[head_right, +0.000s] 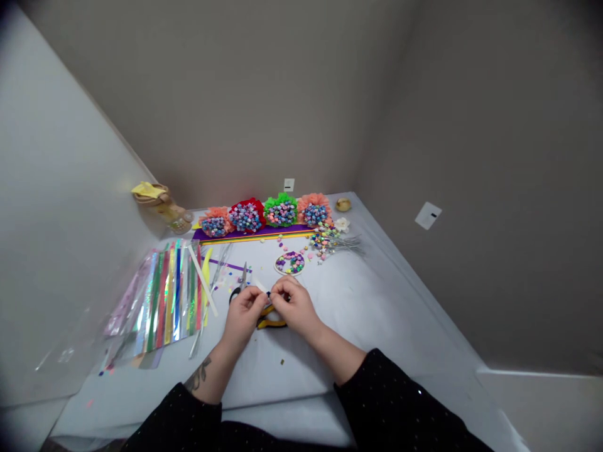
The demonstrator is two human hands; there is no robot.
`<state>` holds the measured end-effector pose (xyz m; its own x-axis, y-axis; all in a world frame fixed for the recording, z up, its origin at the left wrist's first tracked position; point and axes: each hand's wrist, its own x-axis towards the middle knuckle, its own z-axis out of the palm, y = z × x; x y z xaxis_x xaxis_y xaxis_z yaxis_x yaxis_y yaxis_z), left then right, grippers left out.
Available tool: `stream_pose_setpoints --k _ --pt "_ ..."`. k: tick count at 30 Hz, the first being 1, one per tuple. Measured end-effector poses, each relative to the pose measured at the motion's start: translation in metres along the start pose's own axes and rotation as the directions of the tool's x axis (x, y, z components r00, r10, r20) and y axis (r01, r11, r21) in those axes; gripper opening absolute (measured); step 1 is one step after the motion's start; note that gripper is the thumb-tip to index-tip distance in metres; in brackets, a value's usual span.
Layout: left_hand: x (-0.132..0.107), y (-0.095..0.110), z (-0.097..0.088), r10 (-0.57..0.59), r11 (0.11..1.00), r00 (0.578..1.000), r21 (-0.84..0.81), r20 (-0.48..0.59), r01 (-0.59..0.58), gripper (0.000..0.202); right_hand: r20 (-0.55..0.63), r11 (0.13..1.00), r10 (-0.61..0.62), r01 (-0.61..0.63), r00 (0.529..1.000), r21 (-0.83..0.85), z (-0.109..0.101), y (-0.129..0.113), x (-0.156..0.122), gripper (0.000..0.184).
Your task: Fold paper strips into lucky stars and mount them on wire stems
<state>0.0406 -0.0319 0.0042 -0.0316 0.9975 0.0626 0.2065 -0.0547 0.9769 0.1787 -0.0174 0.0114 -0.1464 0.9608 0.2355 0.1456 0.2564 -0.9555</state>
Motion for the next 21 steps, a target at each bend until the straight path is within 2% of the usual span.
stream_pose_setpoints --k 5,11,16,21 --pt "0.0007 0.0013 -0.0027 0.012 0.999 1.0 0.043 0.003 -0.012 0.021 0.004 0.997 -0.053 0.053 0.999 -0.062 -0.0013 0.0033 -0.0019 0.012" --pt "-0.0001 0.0037 -0.0046 0.045 0.991 0.999 0.13 -0.015 -0.043 0.021 0.034 0.993 -0.049 0.052 0.998 -0.106 -0.0007 0.0048 -0.0021 0.011" --pt "-0.0018 0.0033 -0.0031 0.042 0.988 0.999 0.147 -0.009 -0.04 0.021 -0.026 0.984 -0.079 0.074 0.997 -0.163 0.0015 0.0023 -0.0023 0.01" --pt "-0.0027 -0.001 -0.0039 0.047 0.986 0.999 0.159 0.012 -0.048 0.022 -0.051 0.985 -0.103 0.094 0.993 -0.146 0.0004 0.0042 -0.0035 0.012"
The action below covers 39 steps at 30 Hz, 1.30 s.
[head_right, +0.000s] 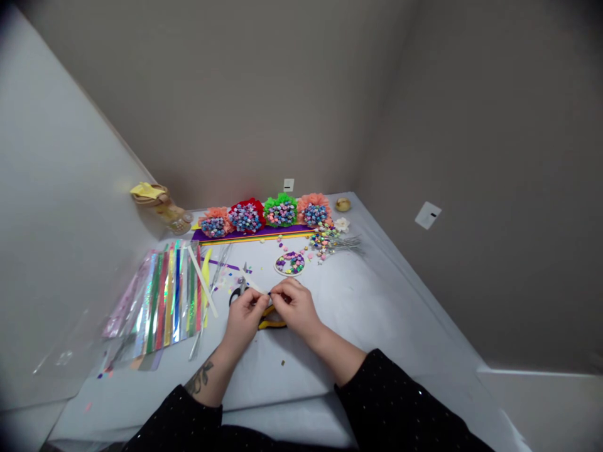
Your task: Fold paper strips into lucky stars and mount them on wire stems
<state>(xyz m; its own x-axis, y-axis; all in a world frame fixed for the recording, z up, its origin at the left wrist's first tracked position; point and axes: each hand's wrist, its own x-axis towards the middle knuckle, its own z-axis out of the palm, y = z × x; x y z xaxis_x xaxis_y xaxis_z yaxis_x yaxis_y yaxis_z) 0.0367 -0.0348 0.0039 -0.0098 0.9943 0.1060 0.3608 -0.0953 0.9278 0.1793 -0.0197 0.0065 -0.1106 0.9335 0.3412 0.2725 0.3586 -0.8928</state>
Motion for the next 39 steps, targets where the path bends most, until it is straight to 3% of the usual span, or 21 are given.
stream_pose_setpoints --k 5,11,17,24,30,39 --pt "0.0 0.0 -0.001 0.006 1.0 1.0 0.004 0.003 -0.006 0.024 0.0 0.999 0.036 -0.036 0.999 0.035 -0.003 0.001 0.001 0.012" --pt "0.002 0.004 -0.002 0.014 1.0 1.0 -0.006 -0.005 -0.014 0.024 0.099 0.983 0.134 -0.144 0.986 0.11 -0.004 0.0 0.006 0.011" --pt "0.002 0.001 -0.001 -0.025 0.998 0.999 -0.059 -0.021 0.024 0.021 0.126 0.953 0.243 -0.261 0.962 0.156 0.002 0.001 0.004 0.01" --pt "0.002 -0.01 0.003 -0.094 0.971 0.993 -0.215 0.075 0.108 0.024 0.207 0.92 0.275 -0.319 0.939 0.227 0.0 0.003 0.005 0.013" --pt "0.006 -0.012 0.001 -0.14 0.94 0.971 -0.283 0.195 0.192 0.027 0.227 0.931 0.268 -0.312 0.936 0.189 -0.001 0.001 0.005 0.008" --pt "0.006 0.0 -0.006 -0.045 0.991 0.988 -0.119 0.15 0.064 0.02 0.2 0.943 0.278 -0.307 0.94 0.133 -0.001 0.002 0.005 0.007"
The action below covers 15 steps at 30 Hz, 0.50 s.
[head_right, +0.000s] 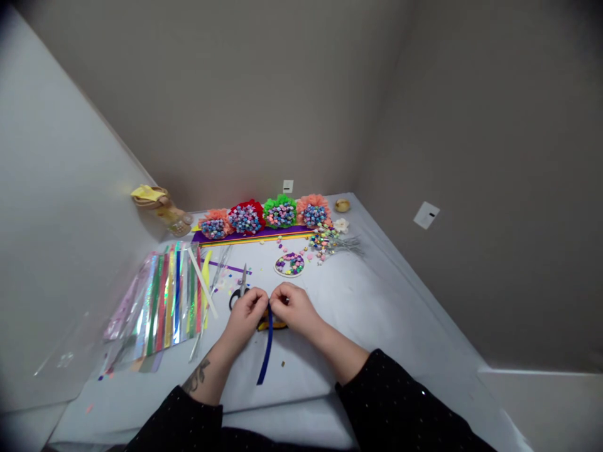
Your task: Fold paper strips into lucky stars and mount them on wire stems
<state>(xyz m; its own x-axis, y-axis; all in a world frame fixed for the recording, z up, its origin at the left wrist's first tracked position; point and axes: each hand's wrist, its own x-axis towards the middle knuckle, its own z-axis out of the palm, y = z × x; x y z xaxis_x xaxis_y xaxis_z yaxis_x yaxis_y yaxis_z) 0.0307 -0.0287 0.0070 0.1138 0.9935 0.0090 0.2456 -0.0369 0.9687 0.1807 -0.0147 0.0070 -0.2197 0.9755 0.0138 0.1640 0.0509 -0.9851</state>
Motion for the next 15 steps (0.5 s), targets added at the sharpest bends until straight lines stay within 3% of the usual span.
stream_pose_setpoints --k 7,15 --pt "-0.0009 -0.0016 0.0022 0.055 0.995 0.993 0.092 -0.103 -0.046 0.018 0.094 0.996 0.052 -0.058 0.994 0.066 0.0035 0.0053 0.0011 0.014" --pt "0.0 0.0002 -0.0011 0.146 0.987 0.988 0.072 -0.054 -0.142 0.022 0.102 0.99 0.081 -0.091 0.992 0.106 0.0033 0.006 0.0006 0.018"
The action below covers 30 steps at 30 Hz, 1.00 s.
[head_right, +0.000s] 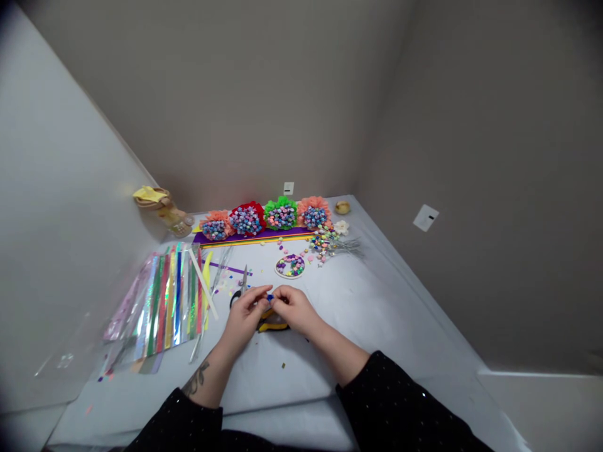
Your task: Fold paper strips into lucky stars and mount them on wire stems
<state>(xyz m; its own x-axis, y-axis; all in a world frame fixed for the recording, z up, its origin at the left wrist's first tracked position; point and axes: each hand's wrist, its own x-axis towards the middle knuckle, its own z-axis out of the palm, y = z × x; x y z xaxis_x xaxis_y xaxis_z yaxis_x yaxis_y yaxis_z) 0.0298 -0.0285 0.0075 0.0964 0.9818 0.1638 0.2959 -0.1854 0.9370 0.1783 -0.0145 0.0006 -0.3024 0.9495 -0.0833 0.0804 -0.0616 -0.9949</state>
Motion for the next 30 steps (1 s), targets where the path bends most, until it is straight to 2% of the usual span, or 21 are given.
stream_pose_setpoints --k 4,11,15,22,30 --pt "0.0018 0.0034 -0.0022 0.057 0.998 0.998 0.003 0.0 -0.057 0.018 0.02 1.0 0.008 -0.008 1.0 0.012 -0.0008 -0.0004 -0.0002 0.018" --pt "0.001 0.0017 -0.0033 0.057 0.998 0.998 -0.003 -0.027 -0.057 0.017 0.024 1.0 0.014 -0.014 1.0 0.002 -0.0015 -0.0022 0.0003 0.019" --pt "0.0007 0.0005 -0.0036 0.014 1.0 1.0 -0.014 -0.021 -0.014 0.017 0.042 1.0 0.004 -0.004 0.999 -0.016 -0.002 -0.004 -0.0001 0.02" --pt "0.0022 -0.0017 -0.0029 -0.138 0.99 0.99 -0.031 -0.006 0.138 0.016 0.037 0.994 -0.057 0.06 0.998 -0.095 -0.0041 -0.0049 -0.001 0.017" --pt "0.0022 0.0031 -0.0016 -0.186 0.98 0.982 -0.058 0.04 0.188 0.015 -0.004 0.97 -0.132 0.129 0.991 -0.205 -0.0027 -0.0019 0.0002 0.012"
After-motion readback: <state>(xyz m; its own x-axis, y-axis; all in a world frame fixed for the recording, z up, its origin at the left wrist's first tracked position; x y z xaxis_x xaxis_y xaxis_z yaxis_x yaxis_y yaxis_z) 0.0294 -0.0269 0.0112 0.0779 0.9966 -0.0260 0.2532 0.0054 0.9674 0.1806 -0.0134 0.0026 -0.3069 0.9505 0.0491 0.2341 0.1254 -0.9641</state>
